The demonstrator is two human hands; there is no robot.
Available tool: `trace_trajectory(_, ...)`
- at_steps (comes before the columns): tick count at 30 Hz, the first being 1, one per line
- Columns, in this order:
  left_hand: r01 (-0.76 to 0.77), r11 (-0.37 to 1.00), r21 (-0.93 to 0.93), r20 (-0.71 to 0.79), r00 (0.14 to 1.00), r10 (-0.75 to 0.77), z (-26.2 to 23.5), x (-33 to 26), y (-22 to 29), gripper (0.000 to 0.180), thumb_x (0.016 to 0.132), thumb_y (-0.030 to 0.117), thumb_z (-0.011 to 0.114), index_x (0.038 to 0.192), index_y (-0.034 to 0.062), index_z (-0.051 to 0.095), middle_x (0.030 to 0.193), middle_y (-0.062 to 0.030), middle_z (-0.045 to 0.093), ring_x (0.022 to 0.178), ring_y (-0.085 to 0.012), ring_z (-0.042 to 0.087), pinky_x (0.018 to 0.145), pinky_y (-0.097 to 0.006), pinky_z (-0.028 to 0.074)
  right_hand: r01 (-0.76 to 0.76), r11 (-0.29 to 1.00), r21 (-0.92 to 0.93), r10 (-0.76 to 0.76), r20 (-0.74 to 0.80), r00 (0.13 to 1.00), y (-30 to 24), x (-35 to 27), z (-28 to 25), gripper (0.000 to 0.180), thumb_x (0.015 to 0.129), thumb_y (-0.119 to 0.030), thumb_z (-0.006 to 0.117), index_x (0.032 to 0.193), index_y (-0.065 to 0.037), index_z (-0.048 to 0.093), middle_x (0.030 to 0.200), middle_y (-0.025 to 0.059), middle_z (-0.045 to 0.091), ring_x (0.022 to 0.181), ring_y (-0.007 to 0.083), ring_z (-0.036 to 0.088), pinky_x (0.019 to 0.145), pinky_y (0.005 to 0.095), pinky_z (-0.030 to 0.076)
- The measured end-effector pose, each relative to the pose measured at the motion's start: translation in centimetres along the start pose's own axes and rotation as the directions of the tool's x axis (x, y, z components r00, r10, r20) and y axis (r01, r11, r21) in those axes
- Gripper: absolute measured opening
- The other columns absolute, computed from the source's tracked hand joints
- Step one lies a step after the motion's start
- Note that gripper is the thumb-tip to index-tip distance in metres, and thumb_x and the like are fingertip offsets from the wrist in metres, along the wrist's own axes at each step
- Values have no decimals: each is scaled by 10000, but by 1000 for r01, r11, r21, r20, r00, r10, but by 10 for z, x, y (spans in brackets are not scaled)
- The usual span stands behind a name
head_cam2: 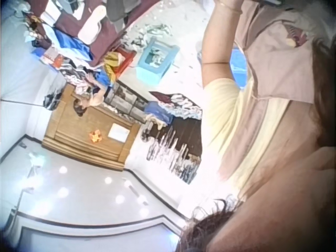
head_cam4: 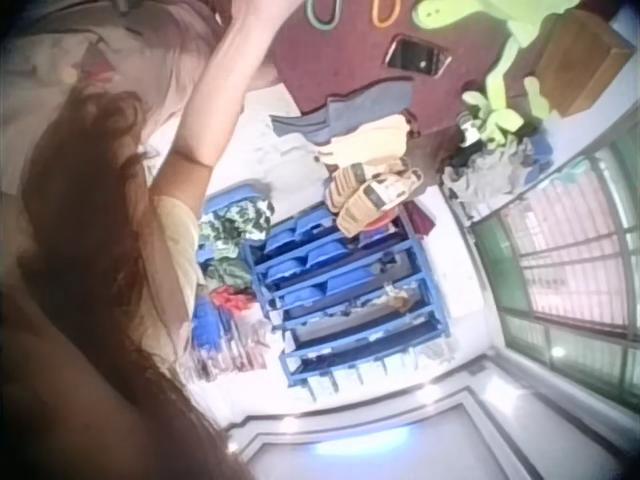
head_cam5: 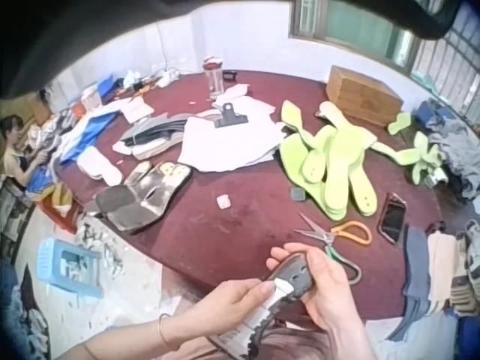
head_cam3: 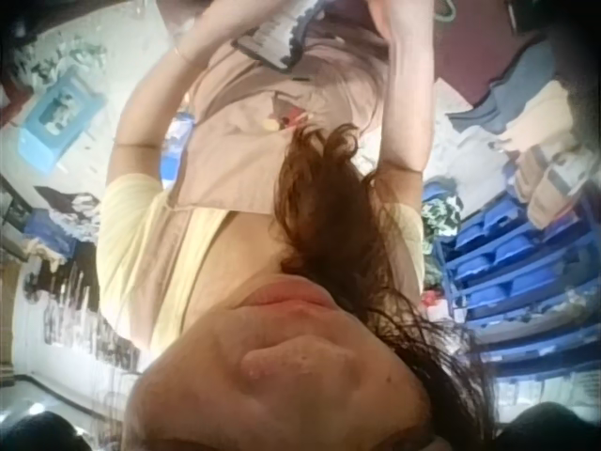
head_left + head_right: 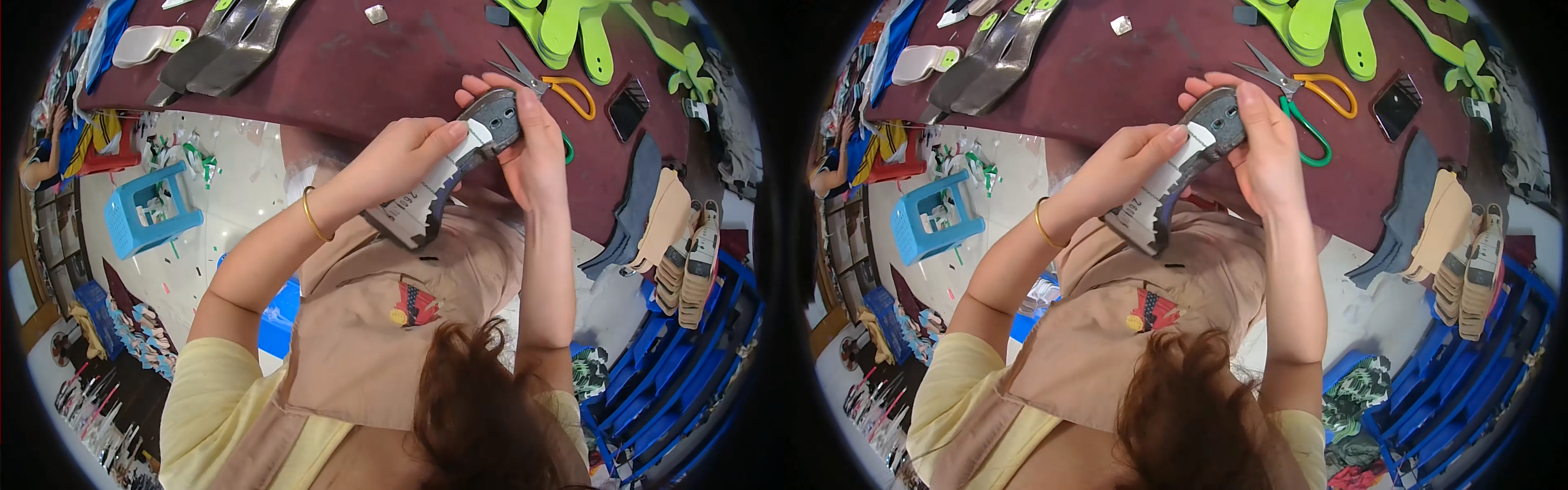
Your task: The recorder is assembling or trimming components for shoes at a manufacturing workstation.
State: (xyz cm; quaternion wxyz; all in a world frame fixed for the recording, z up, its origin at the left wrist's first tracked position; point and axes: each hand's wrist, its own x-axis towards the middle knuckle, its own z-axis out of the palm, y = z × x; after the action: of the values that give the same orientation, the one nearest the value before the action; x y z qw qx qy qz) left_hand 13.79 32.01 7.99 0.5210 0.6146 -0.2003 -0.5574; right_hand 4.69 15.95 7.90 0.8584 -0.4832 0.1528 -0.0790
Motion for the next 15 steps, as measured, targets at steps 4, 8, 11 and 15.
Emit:
trace_trajectory(4,18,999,-38,-20,1000,-19,-4,-3,3,428,985,370,428,953,-25,588,751,-53,648,640,-119,621,566,-263,494,93,995,-34,-94,-34,995,17,-9,10,492,925,-108,552,1355,-39,323,1336,173,448,1208,249,493,972,351,443)
trace_trajectory(8,-37,397,917,-185,843,506,-17,-10,44,312,912,345,554,770,70,598,581,-88,546,552,-217,581,485,-368,435,281,872,-401,-341,-86,936,5,2,-21,648,832,-125,680,1365,-68,317,1337,161,445,1221,265,461,990,365,408)
trace_trajectory(11,57,26,998,-60,747,662,-4,9,34,243,838,312,608,910,80,596,739,-47,592,725,-206,588,534,-343,491,-102,-283,-954,-570,81,818,7,10,-90,729,737,-483,716,1226,-8,459,1276,230,479,1227,379,427,1057,531,236)
trace_trajectory(15,-29,-42,999,50,722,690,7,35,-30,522,795,298,635,1226,29,515,1209,-122,530,934,-220,525,704,-299,519,-122,-490,-863,-505,167,847,18,2,-116,503,840,-418,620,1077,9,501,1188,244,538,1161,389,471,1010,544,291)
